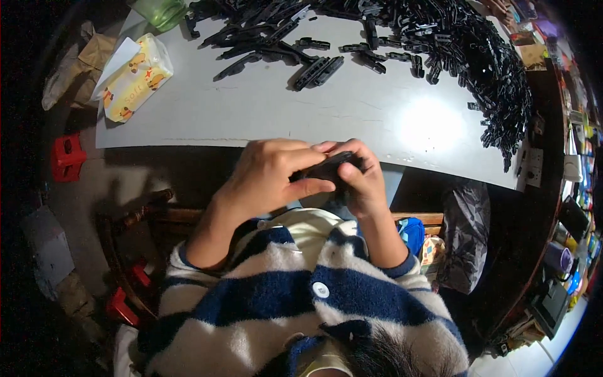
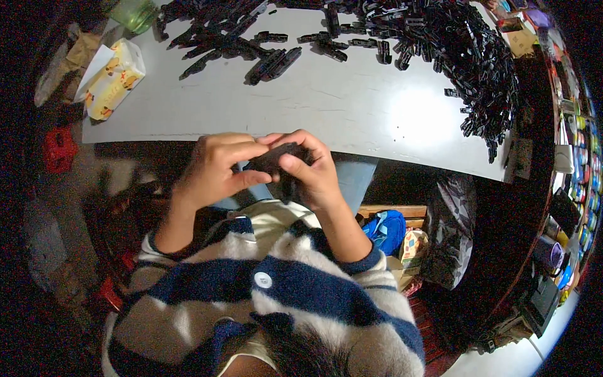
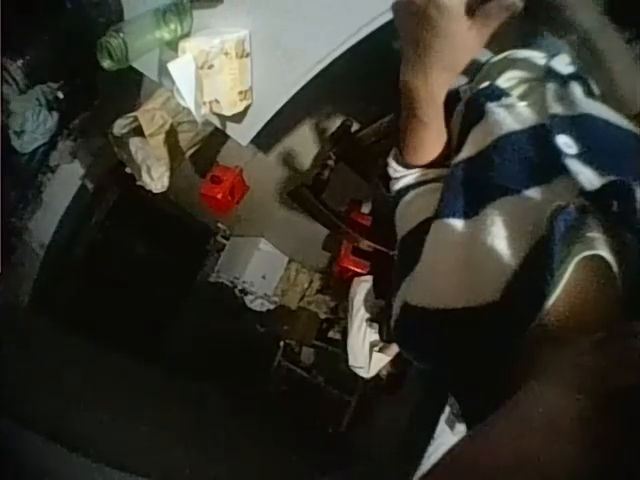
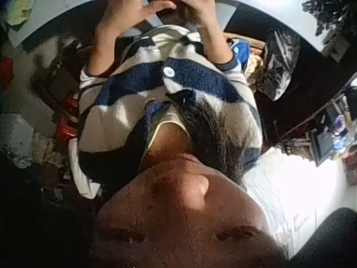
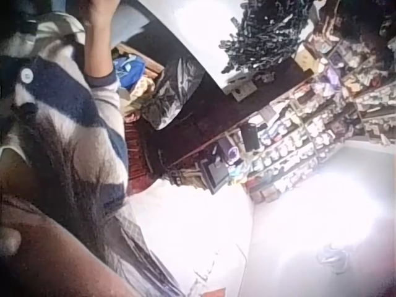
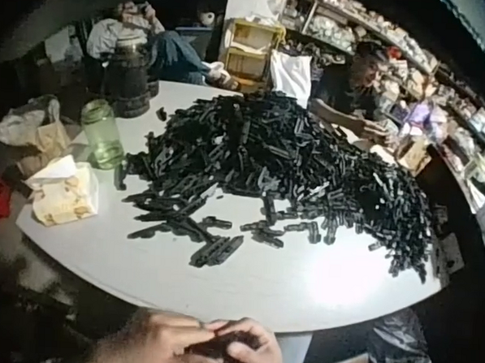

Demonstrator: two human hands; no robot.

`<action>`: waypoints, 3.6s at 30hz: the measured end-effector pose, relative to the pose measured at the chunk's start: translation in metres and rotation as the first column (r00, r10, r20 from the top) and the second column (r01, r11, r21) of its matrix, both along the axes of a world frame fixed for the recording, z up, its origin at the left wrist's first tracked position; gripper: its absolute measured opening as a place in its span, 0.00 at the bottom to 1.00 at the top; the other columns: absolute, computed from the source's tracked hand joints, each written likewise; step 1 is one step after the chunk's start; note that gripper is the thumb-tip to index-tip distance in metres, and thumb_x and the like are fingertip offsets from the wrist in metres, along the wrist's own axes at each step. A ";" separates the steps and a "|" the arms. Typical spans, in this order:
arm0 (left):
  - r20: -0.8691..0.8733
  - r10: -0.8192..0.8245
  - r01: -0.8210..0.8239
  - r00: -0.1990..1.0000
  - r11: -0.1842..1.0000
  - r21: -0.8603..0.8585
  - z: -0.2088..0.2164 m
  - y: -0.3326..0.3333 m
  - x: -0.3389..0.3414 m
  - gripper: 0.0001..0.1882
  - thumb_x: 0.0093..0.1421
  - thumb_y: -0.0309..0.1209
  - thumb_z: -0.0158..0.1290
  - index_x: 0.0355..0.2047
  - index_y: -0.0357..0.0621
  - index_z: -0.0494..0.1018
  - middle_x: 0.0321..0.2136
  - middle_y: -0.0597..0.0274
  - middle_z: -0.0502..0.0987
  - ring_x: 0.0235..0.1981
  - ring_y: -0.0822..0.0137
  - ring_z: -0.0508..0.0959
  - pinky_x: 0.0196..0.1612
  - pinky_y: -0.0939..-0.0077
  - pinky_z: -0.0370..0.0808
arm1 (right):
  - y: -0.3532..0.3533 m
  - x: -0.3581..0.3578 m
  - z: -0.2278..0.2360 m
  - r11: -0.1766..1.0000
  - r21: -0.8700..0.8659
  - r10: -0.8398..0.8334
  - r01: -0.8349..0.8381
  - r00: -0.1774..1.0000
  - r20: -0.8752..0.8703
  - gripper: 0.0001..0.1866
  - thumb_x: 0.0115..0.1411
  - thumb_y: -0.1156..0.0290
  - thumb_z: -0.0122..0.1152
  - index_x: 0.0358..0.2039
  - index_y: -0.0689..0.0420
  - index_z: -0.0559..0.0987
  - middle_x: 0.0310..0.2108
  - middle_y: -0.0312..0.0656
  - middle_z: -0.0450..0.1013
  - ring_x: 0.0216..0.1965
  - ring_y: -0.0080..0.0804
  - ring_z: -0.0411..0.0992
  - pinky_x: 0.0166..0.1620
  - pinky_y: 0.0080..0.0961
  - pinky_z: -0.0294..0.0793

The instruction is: Picking up small black plastic components from a pile on a table to inspect them.

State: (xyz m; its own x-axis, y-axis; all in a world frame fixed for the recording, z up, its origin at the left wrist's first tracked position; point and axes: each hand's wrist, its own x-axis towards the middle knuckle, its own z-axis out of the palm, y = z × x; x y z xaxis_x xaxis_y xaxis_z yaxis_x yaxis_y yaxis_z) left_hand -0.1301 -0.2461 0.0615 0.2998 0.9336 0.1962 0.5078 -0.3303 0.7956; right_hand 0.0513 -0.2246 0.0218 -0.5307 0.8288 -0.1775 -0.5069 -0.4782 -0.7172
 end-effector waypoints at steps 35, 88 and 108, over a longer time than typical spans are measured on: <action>0.590 0.366 -0.084 0.720 0.890 -0.449 -0.035 0.059 0.001 0.11 0.66 0.37 0.39 0.40 0.44 0.64 0.20 0.70 0.66 0.19 0.83 0.63 0.19 0.89 0.58 | 0.074 0.015 -0.002 0.937 0.307 -0.257 0.166 0.923 0.286 0.06 0.56 0.78 0.53 0.35 0.63 0.72 0.28 0.38 0.69 0.26 0.22 0.68 0.30 0.14 0.65; 0.052 0.083 -0.066 0.995 0.961 -0.269 -0.030 0.014 0.025 0.17 0.53 0.30 0.55 0.42 0.35 0.70 0.36 0.43 0.74 0.40 0.48 0.75 0.41 0.64 0.71 | 0.018 0.018 -0.017 0.880 0.474 -0.206 -0.004 0.898 0.390 0.15 0.54 0.71 0.62 0.41 0.61 0.74 0.41 0.40 0.72 0.44 0.29 0.69 0.48 0.27 0.68; 0.015 -0.293 0.286 0.956 0.921 -0.265 -0.002 -0.045 0.019 0.13 0.53 0.29 0.48 0.40 0.41 0.66 0.29 0.40 0.72 0.32 0.38 0.71 0.30 0.51 0.69 | -0.019 0.046 0.017 0.319 0.693 -0.183 -0.646 0.676 0.714 0.25 0.56 0.49 0.53 0.18 0.62 0.72 0.13 0.52 0.65 0.17 0.53 0.66 0.21 0.39 0.65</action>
State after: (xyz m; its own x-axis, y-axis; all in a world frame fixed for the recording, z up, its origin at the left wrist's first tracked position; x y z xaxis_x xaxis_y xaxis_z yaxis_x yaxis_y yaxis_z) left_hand -0.1107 -0.2907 0.0600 0.5664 0.8224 -0.0536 0.4418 -0.2481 0.8621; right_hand 0.0976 -0.2438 0.0386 -0.8313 0.5264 0.1783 0.2210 0.6074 -0.7630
